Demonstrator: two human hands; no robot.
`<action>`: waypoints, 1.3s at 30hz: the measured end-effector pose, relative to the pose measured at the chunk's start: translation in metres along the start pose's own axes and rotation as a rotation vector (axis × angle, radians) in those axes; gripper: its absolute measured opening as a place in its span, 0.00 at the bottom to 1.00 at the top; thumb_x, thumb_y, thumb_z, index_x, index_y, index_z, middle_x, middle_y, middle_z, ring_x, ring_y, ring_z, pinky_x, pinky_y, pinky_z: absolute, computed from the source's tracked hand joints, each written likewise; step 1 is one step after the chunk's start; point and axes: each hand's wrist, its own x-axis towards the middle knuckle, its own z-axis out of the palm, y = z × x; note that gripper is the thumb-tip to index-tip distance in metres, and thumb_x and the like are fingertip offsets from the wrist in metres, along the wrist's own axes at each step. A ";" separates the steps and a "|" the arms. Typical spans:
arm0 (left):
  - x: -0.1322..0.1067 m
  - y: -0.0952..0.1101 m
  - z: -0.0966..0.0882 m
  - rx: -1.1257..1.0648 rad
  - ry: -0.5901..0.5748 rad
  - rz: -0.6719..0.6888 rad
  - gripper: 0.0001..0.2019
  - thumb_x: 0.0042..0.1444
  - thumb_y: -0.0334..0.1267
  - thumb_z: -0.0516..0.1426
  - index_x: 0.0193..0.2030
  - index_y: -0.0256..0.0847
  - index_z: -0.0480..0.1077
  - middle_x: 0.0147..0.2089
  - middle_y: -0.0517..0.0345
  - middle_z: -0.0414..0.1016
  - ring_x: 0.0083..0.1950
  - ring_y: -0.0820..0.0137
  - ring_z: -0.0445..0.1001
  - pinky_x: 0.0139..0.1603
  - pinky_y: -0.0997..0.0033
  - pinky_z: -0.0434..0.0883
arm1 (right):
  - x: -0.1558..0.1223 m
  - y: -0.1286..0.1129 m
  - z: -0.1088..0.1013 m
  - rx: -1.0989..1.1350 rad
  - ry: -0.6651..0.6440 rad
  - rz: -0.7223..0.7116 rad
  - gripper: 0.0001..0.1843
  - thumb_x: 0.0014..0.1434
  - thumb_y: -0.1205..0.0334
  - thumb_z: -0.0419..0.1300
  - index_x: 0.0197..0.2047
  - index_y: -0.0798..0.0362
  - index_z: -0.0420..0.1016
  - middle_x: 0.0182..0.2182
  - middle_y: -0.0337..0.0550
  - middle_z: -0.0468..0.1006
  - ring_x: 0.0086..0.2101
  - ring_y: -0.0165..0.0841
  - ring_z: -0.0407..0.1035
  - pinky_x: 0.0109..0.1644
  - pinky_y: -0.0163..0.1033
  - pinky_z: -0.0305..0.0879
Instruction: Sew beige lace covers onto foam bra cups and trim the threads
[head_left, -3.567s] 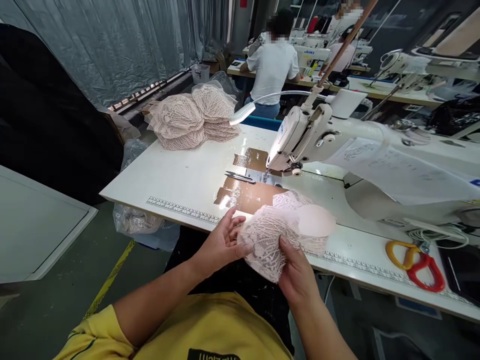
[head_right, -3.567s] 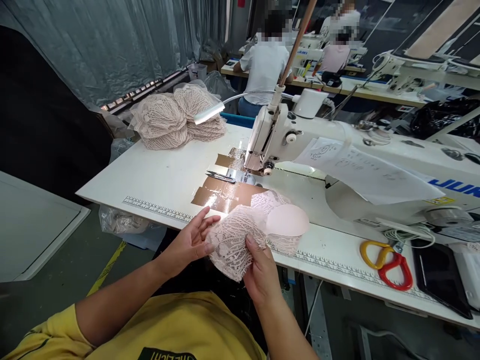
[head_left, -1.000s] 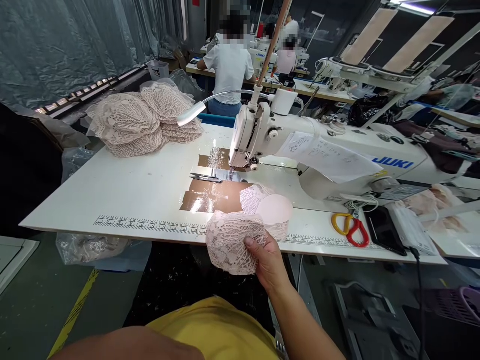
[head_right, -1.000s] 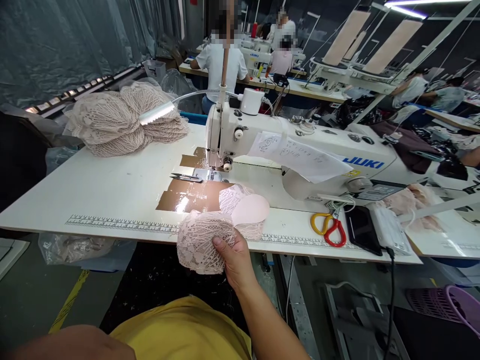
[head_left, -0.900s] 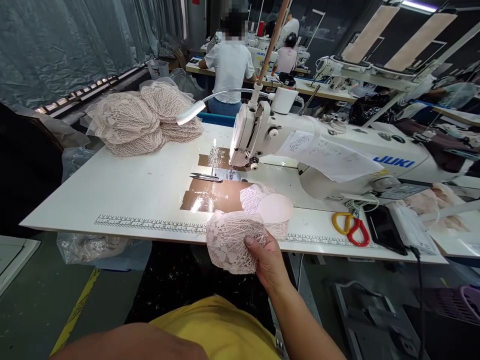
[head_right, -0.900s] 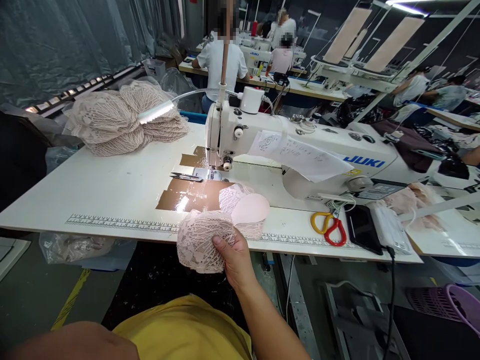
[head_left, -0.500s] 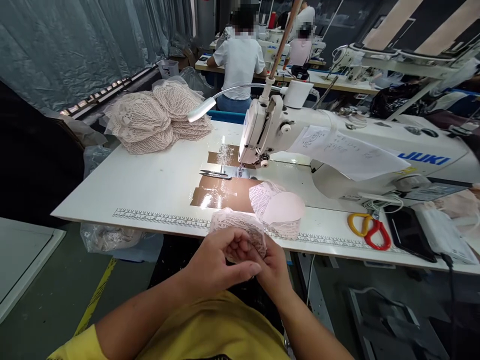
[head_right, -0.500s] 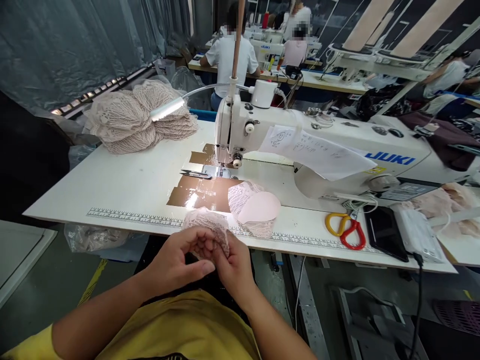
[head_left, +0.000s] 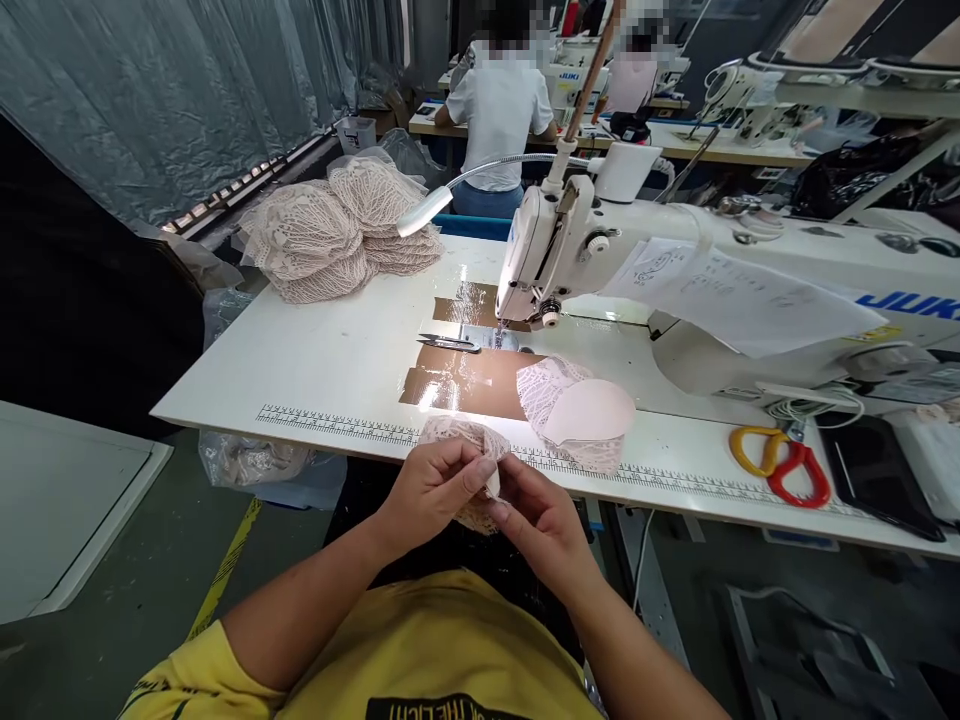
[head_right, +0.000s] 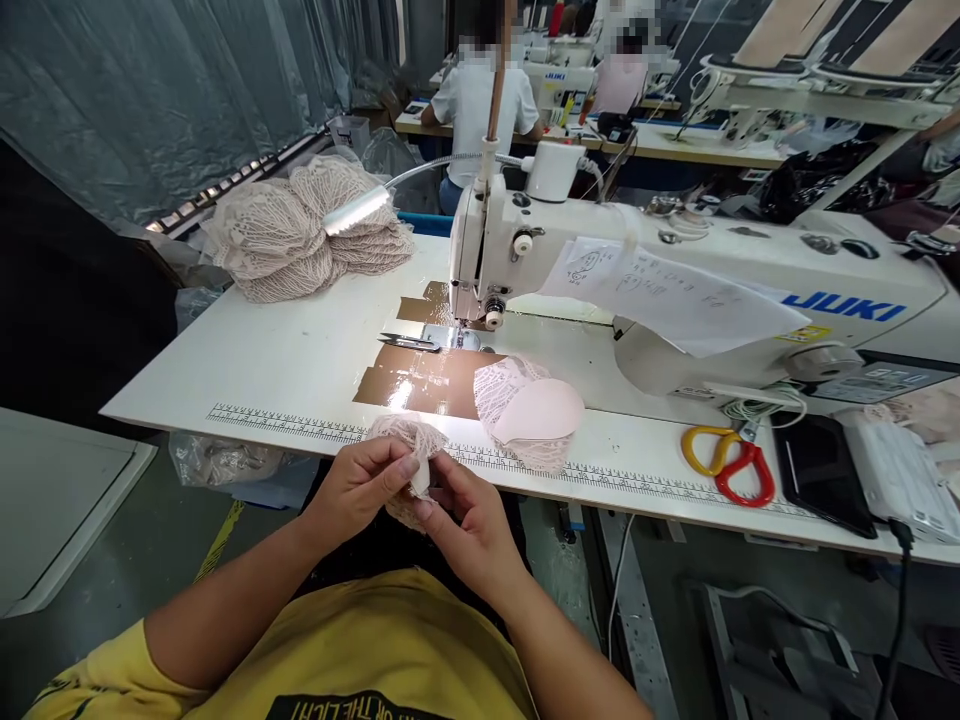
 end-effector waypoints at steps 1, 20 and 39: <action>0.000 0.001 0.000 -0.011 0.005 -0.006 0.18 0.61 0.47 0.53 0.26 0.36 0.68 0.24 0.60 0.68 0.27 0.76 0.65 0.30 0.77 0.64 | 0.000 -0.002 0.001 0.054 -0.017 0.025 0.25 0.50 0.61 0.67 0.53 0.46 0.75 0.47 0.42 0.78 0.46 0.40 0.72 0.52 0.46 0.68; -0.007 -0.011 0.007 0.196 0.035 0.223 0.07 0.58 0.38 0.57 0.39 0.38 0.65 0.29 0.62 0.65 0.28 0.78 0.63 0.27 0.79 0.64 | 0.002 0.006 -0.006 -0.037 -0.064 -0.126 0.13 0.62 0.60 0.56 0.49 0.45 0.75 0.41 0.39 0.76 0.42 0.35 0.67 0.51 0.40 0.62; 0.002 -0.015 -0.021 0.435 0.205 0.162 0.16 0.57 0.36 0.55 0.52 0.40 0.67 0.52 0.49 0.69 0.49 0.66 0.70 0.43 0.70 0.71 | 0.013 0.008 -0.019 0.472 0.293 0.061 0.15 0.49 0.59 0.67 0.42 0.48 0.80 0.38 0.42 0.82 0.42 0.40 0.74 0.51 0.47 0.68</action>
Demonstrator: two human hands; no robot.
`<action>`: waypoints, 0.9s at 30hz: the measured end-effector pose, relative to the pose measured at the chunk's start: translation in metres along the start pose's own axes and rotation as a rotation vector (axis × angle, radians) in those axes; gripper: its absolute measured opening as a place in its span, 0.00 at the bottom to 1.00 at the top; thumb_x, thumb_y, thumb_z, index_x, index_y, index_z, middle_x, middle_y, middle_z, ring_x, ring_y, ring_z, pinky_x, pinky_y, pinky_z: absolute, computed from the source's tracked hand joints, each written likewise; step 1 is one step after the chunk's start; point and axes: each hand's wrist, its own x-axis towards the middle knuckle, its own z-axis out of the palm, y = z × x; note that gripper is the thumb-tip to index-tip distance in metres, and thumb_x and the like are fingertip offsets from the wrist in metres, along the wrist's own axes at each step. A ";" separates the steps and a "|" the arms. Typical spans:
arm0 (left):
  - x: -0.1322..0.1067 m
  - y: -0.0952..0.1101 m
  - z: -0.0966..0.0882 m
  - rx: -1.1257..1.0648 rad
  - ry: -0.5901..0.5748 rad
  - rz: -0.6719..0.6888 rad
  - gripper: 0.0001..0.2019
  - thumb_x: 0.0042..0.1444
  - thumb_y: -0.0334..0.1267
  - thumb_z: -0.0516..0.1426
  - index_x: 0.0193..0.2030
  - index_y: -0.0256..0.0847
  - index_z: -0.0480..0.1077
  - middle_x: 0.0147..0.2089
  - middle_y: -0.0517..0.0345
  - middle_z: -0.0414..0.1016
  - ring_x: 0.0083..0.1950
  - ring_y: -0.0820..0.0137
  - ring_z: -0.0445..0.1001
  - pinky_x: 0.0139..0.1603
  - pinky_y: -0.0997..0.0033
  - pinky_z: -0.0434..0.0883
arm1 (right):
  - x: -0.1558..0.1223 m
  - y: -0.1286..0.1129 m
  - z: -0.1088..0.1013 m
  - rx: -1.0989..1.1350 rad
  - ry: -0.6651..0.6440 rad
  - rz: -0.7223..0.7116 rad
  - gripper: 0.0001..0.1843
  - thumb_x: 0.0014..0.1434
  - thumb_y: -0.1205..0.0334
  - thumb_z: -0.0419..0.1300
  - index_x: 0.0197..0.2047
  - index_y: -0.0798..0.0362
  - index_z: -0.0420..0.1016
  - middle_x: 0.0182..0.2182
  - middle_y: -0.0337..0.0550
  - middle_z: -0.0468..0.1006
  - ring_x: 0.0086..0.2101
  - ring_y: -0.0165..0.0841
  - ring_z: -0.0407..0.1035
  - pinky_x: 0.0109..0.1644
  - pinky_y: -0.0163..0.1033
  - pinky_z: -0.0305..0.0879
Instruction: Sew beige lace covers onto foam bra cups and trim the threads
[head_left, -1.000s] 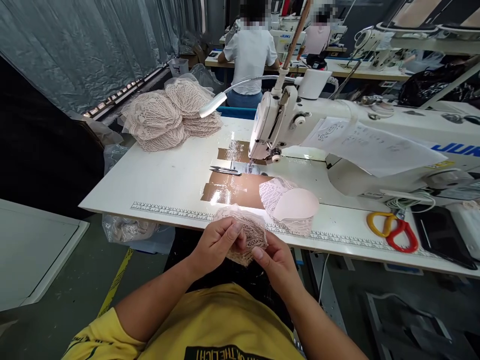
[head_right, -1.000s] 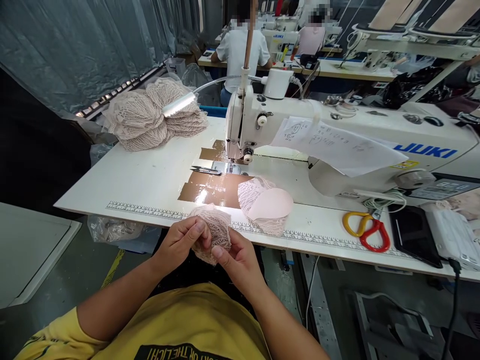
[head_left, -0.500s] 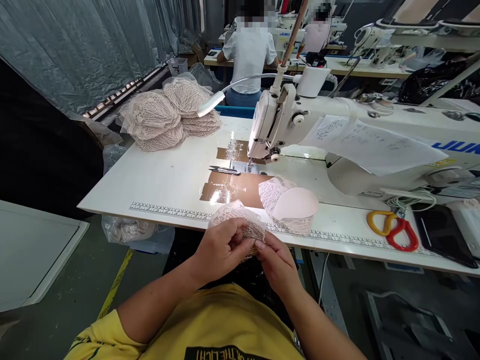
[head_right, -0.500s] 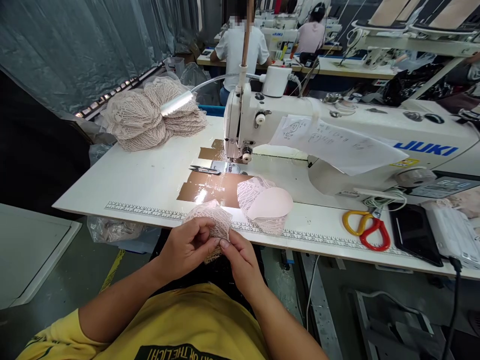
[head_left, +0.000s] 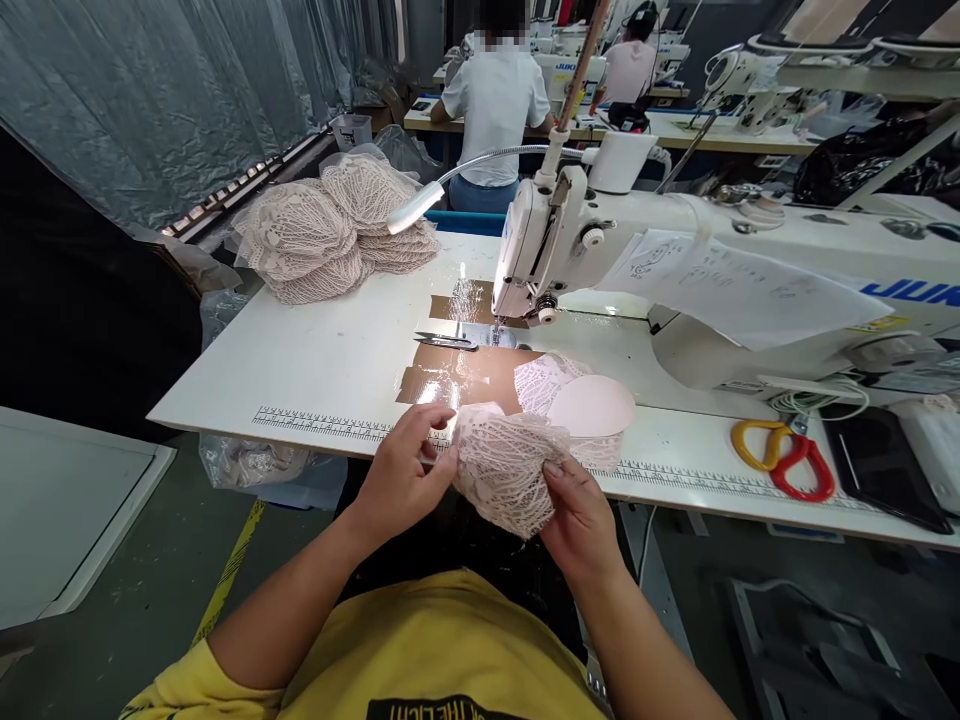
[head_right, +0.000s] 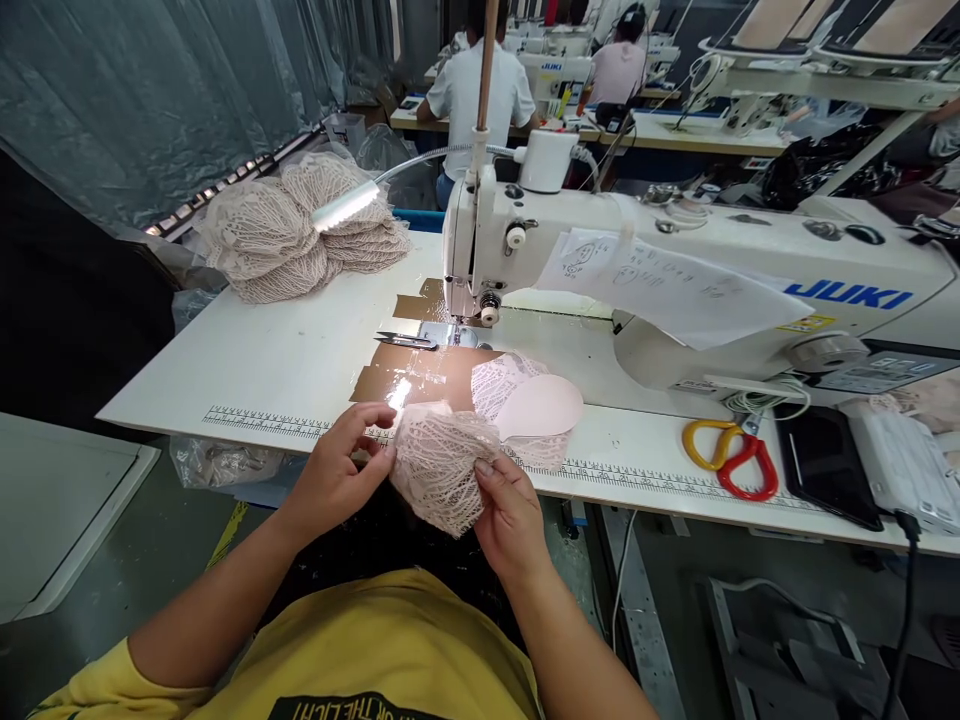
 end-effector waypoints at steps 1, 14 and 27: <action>0.000 -0.003 -0.001 -0.153 -0.018 -0.093 0.20 0.57 0.38 0.56 0.57 0.41 0.64 0.57 0.47 0.67 0.53 0.64 0.69 0.46 0.69 0.71 | 0.000 -0.002 -0.001 0.001 0.024 -0.004 0.15 0.47 0.59 0.68 0.40 0.49 0.81 0.38 0.43 0.82 0.42 0.41 0.74 0.52 0.48 0.67; -0.001 0.009 0.008 -0.853 -0.386 -0.210 0.24 0.59 0.35 0.57 0.63 0.39 0.61 0.54 0.47 0.74 0.55 0.62 0.72 0.56 0.65 0.68 | 0.008 -0.005 -0.002 -0.027 0.228 -0.083 0.22 0.42 0.62 0.72 0.43 0.50 0.78 0.36 0.41 0.83 0.38 0.37 0.76 0.52 0.49 0.69; -0.008 0.002 0.002 -0.850 -0.311 -0.154 0.33 0.59 0.39 0.55 0.70 0.43 0.49 0.54 0.45 0.73 0.51 0.62 0.74 0.54 0.55 0.70 | 0.011 -0.008 -0.004 -0.043 0.234 -0.089 0.17 0.48 0.63 0.69 0.43 0.48 0.78 0.39 0.39 0.82 0.41 0.34 0.75 0.54 0.45 0.68</action>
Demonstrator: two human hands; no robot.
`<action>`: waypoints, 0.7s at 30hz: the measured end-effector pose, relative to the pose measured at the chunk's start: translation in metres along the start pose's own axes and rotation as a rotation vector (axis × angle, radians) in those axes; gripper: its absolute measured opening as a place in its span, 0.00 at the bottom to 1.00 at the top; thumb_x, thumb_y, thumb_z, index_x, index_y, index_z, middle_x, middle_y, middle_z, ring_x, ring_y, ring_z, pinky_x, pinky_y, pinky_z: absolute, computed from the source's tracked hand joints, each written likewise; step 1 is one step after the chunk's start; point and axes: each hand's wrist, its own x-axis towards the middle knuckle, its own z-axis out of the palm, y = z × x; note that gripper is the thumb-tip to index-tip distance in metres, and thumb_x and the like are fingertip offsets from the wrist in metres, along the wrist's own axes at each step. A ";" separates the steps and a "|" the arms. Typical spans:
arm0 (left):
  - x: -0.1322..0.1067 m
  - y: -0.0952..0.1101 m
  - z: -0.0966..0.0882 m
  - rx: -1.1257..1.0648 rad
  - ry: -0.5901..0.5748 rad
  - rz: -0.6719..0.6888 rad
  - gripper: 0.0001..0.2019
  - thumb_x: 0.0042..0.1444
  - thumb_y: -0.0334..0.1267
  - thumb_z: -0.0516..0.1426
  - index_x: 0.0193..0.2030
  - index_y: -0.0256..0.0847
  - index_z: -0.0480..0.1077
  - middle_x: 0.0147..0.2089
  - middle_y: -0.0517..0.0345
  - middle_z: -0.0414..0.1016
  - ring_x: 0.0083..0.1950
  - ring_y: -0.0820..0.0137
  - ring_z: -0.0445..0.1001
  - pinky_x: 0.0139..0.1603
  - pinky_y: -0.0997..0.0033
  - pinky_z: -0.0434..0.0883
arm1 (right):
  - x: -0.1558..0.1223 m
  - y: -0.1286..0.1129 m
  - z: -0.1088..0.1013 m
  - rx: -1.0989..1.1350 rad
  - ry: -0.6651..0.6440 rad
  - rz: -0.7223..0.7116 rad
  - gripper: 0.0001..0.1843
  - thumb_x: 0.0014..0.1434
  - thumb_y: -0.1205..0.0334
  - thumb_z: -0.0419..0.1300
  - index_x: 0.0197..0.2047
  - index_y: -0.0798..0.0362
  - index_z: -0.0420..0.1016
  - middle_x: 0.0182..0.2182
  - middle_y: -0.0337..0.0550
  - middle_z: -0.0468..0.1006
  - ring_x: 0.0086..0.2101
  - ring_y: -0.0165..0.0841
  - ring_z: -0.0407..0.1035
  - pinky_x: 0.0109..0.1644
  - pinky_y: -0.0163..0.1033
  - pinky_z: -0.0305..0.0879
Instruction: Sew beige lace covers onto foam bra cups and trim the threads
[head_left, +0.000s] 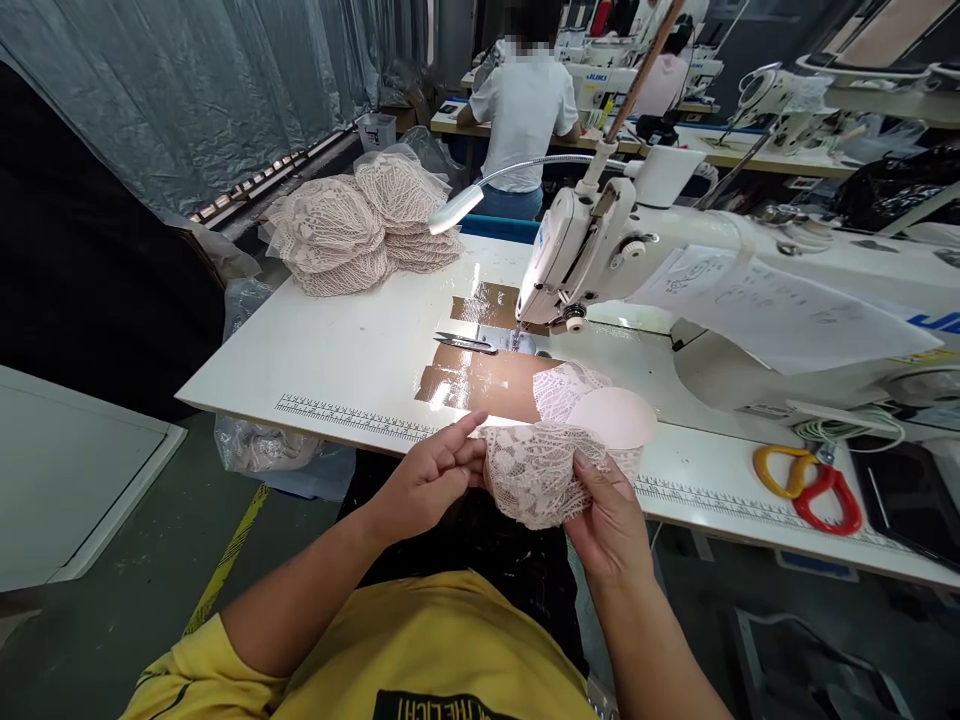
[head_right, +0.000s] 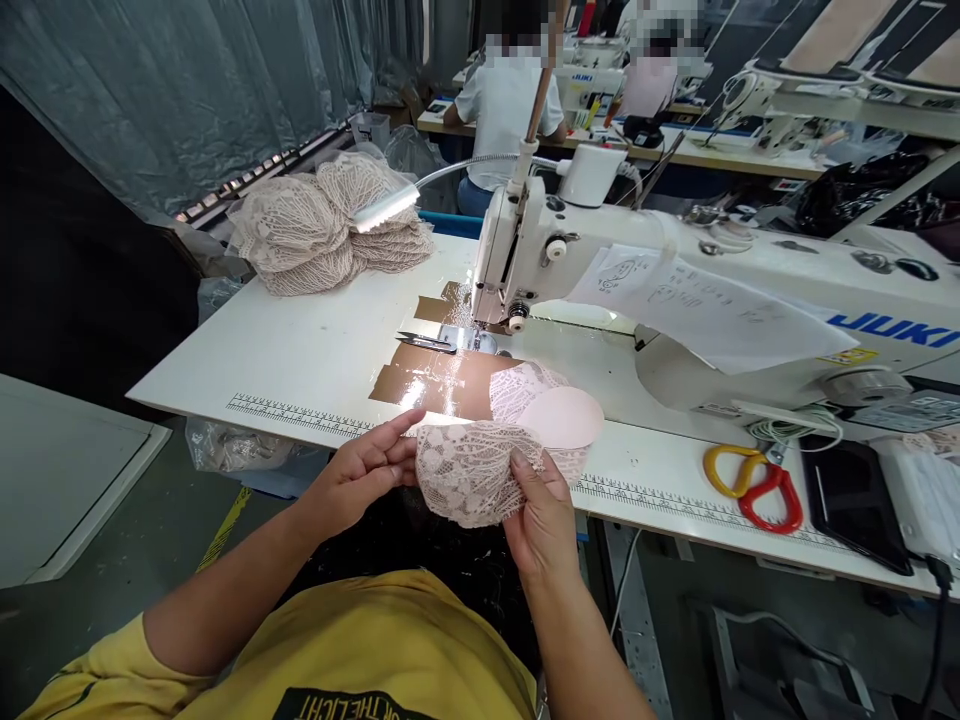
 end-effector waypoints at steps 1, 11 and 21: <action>0.000 0.001 0.000 -0.005 0.008 0.003 0.32 0.59 0.39 0.55 0.69 0.43 0.49 0.55 0.44 0.72 0.53 0.61 0.73 0.54 0.54 0.70 | 0.000 0.000 0.000 0.004 -0.009 0.004 0.17 0.48 0.63 0.69 0.43 0.48 0.78 0.39 0.40 0.82 0.41 0.35 0.75 0.54 0.45 0.68; 0.000 -0.003 0.005 0.124 0.039 0.030 0.37 0.57 0.34 0.58 0.70 0.45 0.46 0.62 0.43 0.64 0.54 0.64 0.71 0.58 0.61 0.68 | -0.003 0.000 0.003 -0.017 -0.060 0.043 0.23 0.47 0.61 0.70 0.48 0.49 0.77 0.43 0.43 0.81 0.44 0.38 0.74 0.56 0.49 0.67; 0.010 -0.001 0.009 0.164 0.076 0.064 0.35 0.55 0.41 0.60 0.68 0.42 0.53 0.54 0.47 0.72 0.53 0.64 0.72 0.53 0.66 0.71 | -0.006 0.002 0.003 -0.105 -0.154 0.045 0.26 0.48 0.57 0.69 0.51 0.49 0.74 0.46 0.45 0.80 0.48 0.42 0.72 0.54 0.50 0.68</action>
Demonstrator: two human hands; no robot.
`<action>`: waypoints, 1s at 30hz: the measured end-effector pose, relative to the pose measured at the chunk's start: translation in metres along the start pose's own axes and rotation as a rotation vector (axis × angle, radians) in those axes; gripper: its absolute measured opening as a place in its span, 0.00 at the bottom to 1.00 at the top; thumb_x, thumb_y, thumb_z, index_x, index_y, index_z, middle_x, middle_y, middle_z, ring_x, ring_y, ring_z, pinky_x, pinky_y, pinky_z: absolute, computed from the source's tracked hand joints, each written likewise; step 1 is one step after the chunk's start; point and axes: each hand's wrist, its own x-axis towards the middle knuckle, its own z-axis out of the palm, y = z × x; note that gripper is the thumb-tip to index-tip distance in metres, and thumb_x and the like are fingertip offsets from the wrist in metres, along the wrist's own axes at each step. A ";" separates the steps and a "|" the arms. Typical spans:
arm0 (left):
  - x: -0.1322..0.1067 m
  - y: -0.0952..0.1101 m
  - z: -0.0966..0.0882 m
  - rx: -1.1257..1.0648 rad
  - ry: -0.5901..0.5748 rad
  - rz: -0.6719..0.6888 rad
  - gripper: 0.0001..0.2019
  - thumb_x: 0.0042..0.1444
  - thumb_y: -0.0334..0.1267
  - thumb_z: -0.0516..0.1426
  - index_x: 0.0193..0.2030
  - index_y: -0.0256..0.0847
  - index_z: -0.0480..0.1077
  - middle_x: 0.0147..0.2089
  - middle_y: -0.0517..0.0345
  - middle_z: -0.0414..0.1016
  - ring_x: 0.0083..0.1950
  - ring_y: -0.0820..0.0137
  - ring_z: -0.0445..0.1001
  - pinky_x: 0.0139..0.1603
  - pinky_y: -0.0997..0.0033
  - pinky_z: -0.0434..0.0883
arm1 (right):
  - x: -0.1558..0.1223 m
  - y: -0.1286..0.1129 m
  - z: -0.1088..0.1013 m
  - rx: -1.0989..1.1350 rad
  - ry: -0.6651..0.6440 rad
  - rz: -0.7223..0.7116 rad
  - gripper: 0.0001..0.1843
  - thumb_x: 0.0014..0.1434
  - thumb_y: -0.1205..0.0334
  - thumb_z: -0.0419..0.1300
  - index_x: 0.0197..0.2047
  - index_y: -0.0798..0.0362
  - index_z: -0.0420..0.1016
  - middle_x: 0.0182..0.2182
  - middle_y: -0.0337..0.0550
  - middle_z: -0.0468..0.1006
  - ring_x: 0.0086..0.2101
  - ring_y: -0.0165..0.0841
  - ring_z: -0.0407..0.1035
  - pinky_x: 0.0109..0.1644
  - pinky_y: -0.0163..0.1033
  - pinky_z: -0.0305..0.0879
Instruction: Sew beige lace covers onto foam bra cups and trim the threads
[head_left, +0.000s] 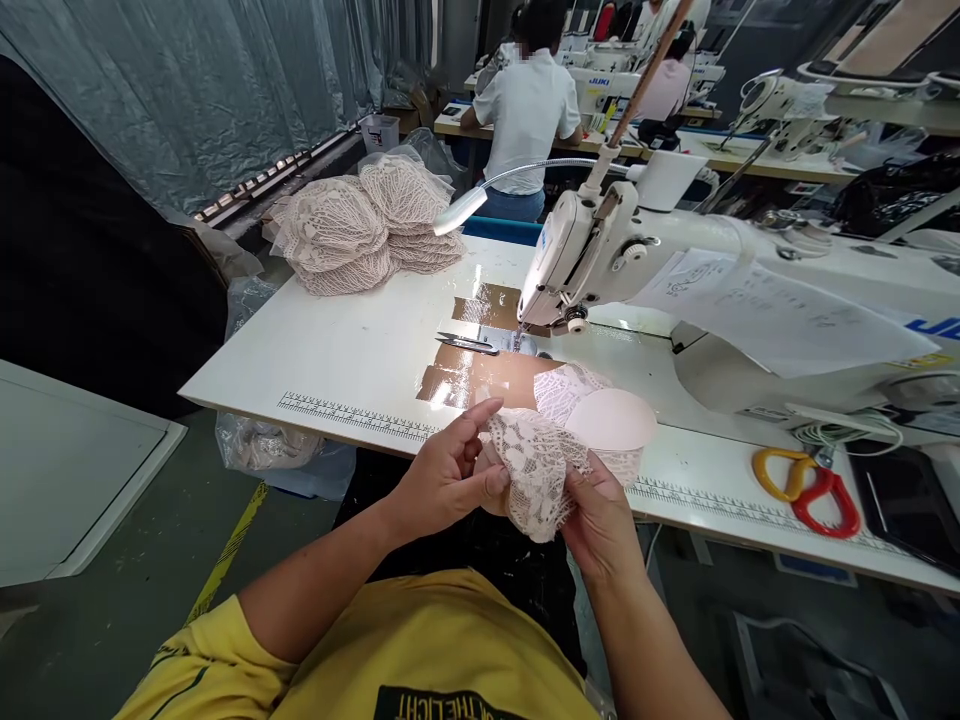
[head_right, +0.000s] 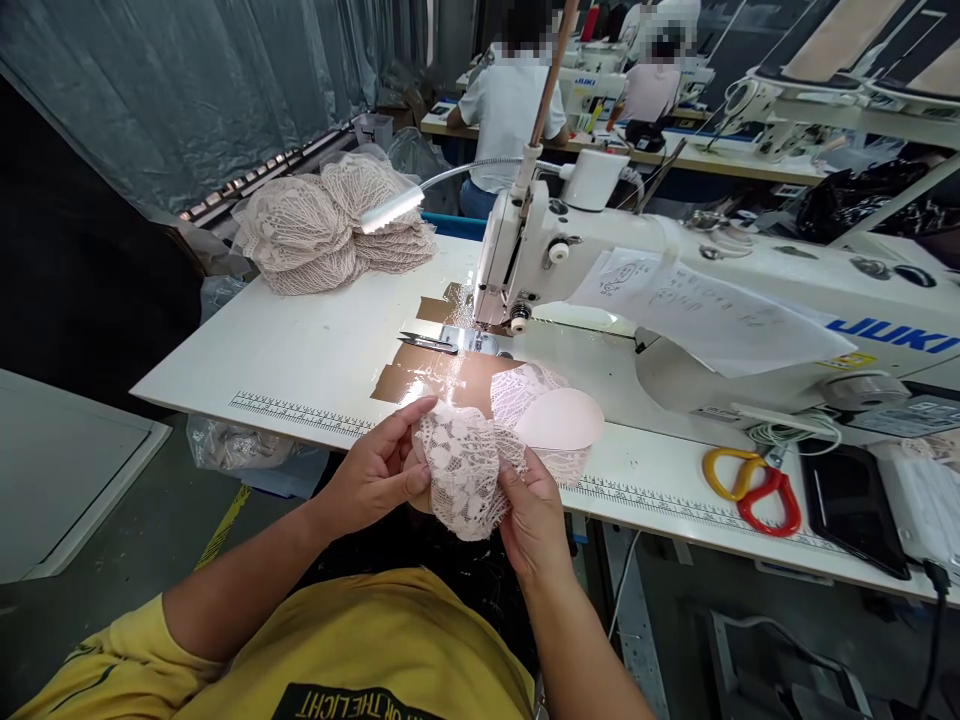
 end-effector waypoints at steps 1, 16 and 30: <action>0.000 0.001 0.000 0.016 0.010 0.006 0.33 0.55 0.41 0.60 0.67 0.41 0.55 0.53 0.47 0.73 0.52 0.64 0.72 0.52 0.67 0.72 | 0.000 0.000 0.000 -0.013 -0.008 -0.001 0.26 0.48 0.57 0.69 0.51 0.49 0.74 0.46 0.46 0.80 0.48 0.42 0.72 0.54 0.50 0.68; 0.003 -0.002 -0.013 0.152 0.209 0.106 0.23 0.59 0.35 0.56 0.62 0.45 0.61 0.62 0.45 0.62 0.49 0.68 0.72 0.42 0.70 0.74 | -0.004 -0.031 -0.010 -0.209 0.223 -0.506 0.16 0.51 0.59 0.67 0.45 0.45 0.78 0.41 0.39 0.81 0.48 0.42 0.72 0.58 0.52 0.63; -0.001 -0.008 -0.032 0.660 0.275 0.312 0.21 0.61 0.34 0.53 0.61 0.43 0.60 0.60 0.46 0.63 0.57 0.64 0.67 0.50 0.65 0.72 | 0.009 -0.009 -0.014 -1.073 -0.531 -0.739 0.25 0.55 0.64 0.62 0.56 0.41 0.71 0.57 0.42 0.71 0.57 0.43 0.64 0.61 0.54 0.59</action>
